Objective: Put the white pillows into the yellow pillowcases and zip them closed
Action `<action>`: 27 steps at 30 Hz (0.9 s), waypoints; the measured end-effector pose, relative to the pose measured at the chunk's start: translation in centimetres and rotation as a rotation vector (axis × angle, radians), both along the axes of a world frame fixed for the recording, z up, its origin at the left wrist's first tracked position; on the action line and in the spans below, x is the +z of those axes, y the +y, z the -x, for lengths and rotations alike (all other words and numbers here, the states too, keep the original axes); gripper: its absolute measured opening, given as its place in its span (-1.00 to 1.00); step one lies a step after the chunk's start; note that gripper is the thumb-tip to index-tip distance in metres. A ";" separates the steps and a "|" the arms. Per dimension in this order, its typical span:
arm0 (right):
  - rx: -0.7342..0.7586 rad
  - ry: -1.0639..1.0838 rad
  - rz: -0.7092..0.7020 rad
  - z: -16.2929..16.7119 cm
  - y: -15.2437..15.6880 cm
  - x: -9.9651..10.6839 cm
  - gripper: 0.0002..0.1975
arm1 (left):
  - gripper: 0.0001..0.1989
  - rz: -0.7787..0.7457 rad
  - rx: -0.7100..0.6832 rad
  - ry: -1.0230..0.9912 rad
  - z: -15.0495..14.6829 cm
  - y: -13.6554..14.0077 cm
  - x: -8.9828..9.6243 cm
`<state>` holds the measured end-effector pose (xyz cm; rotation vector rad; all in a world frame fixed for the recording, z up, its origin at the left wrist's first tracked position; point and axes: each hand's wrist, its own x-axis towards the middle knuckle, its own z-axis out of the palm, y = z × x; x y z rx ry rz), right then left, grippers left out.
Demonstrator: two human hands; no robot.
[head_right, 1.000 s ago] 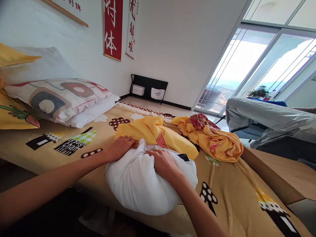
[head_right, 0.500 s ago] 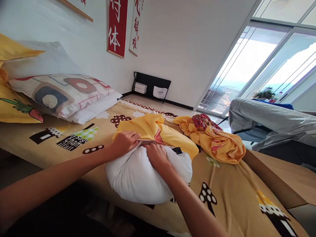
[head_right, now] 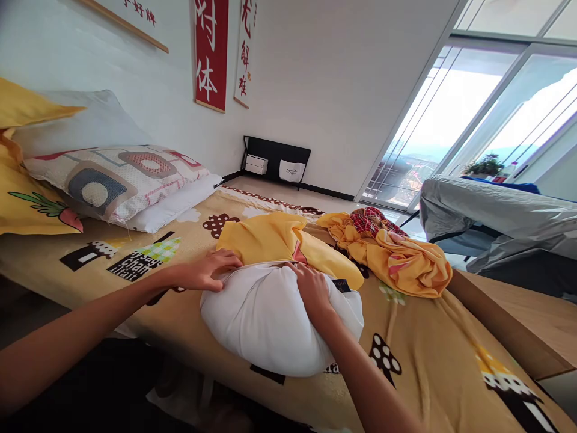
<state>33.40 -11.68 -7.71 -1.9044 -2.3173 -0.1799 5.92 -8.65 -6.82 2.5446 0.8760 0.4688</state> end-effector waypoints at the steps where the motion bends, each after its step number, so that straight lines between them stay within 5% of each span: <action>1: -0.002 0.028 -0.007 -0.3 -0.1 0.0 -0.57 | -0.57 0.011 0.008 -0.008 0.3 -0.1 -0.1; 6: -0.006 0.150 -0.039 -1.6 -0.3 -0.2 -0.65 | -0.62 -0.017 0.114 -0.009 -1.1 -0.1 -1.4; 12: -0.065 0.138 -0.029 -1.6 -0.3 0.2 -0.68 | -0.87 -0.288 0.267 0.074 -5.4 0.3 -2.2; 20: -0.255 -0.037 -0.068 -2.5 0.3 0.9 -0.76 | -0.72 -0.681 0.407 0.064 -10.5 3.6 0.7; 27: -0.303 -0.053 -0.102 -6.9 0.8 -2.0 -0.76 | -0.67 -0.909 0.057 0.003 -12.4 1.4 -0.5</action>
